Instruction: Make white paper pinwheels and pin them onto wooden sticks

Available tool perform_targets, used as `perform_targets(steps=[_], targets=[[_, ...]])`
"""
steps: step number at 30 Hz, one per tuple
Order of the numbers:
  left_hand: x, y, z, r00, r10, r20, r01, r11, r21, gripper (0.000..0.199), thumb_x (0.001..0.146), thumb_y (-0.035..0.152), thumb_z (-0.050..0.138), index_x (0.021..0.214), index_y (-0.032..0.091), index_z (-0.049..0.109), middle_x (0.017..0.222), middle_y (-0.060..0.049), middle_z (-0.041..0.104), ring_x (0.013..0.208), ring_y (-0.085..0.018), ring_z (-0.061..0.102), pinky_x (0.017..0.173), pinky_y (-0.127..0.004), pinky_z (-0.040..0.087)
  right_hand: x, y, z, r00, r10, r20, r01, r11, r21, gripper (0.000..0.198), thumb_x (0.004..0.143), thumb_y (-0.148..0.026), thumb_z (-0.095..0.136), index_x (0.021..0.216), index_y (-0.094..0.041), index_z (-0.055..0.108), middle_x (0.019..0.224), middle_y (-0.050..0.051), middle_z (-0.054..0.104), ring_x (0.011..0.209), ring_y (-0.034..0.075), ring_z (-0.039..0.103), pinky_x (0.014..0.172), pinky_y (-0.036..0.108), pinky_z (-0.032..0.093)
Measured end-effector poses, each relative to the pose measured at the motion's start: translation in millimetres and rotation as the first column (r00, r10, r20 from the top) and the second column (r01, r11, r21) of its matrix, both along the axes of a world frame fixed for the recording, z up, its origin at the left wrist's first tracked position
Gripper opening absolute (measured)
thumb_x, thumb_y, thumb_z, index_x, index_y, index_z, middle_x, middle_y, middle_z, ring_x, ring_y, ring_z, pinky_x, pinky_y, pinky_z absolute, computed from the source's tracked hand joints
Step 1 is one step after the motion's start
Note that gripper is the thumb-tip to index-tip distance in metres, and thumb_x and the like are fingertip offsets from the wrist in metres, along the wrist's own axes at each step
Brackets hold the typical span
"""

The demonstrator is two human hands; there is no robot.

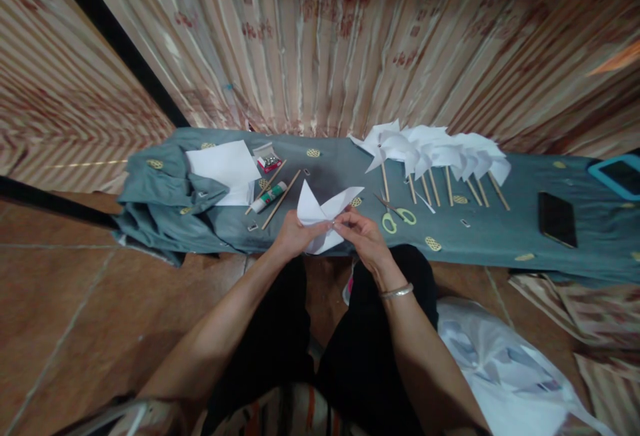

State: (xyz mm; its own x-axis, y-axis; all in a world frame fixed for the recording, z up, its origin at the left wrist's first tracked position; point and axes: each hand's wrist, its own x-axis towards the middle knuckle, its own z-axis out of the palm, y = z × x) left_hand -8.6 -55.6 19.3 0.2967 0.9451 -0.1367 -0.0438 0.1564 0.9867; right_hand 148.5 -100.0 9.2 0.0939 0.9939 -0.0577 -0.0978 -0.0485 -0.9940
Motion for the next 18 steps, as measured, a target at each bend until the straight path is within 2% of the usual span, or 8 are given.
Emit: perform_targets(steps=[7, 11, 14, 18], targets=[[-4.4, -2.5, -4.3, 0.999, 0.026, 0.02, -0.025, 0.999, -0.028, 0.047, 0.049, 0.036, 0.086, 0.088, 0.01, 0.077, 0.088, -0.01, 0.077, 0.081, -0.025, 0.072, 0.078, -0.035, 0.057, -5.2, 0.8, -1.1, 1.0, -0.012, -0.027, 0.012, 1.0, 0.026, 0.027, 0.062, -0.046, 0.08, 0.069, -0.023, 0.067, 0.089, 0.001, 0.059, 0.089, 0.019, 0.055, 0.088, 0.033, 0.045], [-4.9, -3.7, -6.0, 0.998, 0.044, 0.043, -0.042, 0.998, -0.041, 0.047, 0.048, 0.035, 0.087, 0.088, 0.011, 0.077, 0.089, -0.01, 0.077, 0.082, -0.026, 0.072, 0.08, -0.037, 0.057, -5.8, 0.1, -3.5, 0.999, -0.041, 0.02, 0.04, 0.998, 0.046, 0.027, 0.065, -0.045, 0.079, 0.073, -0.023, 0.066, 0.09, 0.002, 0.062, 0.091, 0.019, 0.057, 0.087, 0.034, 0.046], [-4.8, -4.4, -7.5, 0.997, 0.049, 0.059, -0.046, 0.998, -0.052, 0.048, 0.048, 0.035, 0.088, 0.089, 0.011, 0.077, 0.089, -0.011, 0.077, 0.082, -0.026, 0.072, 0.081, -0.037, 0.057, -4.9, -0.5, -6.6, 0.993, -0.085, 0.086, 0.079, 0.994, 0.071, 0.028, 0.065, -0.044, 0.079, 0.077, -0.023, 0.065, 0.097, 0.003, 0.065, 0.1, 0.022, 0.058, 0.092, 0.036, 0.045], [-4.8, -4.8, -7.5, 0.995, 0.063, 0.077, -0.057, 0.995, -0.079, 0.052, 0.045, 0.036, 0.09, 0.088, 0.011, 0.077, 0.086, -0.01, 0.077, 0.079, -0.025, 0.072, 0.079, -0.036, 0.057, -3.7, -0.5, -10.2, 0.981, -0.155, 0.113, 0.144, 0.984, 0.104, 0.033, 0.061, -0.043, 0.081, 0.079, -0.022, 0.062, 0.116, 0.006, 0.064, 0.114, 0.024, 0.055, 0.099, 0.038, 0.044]])
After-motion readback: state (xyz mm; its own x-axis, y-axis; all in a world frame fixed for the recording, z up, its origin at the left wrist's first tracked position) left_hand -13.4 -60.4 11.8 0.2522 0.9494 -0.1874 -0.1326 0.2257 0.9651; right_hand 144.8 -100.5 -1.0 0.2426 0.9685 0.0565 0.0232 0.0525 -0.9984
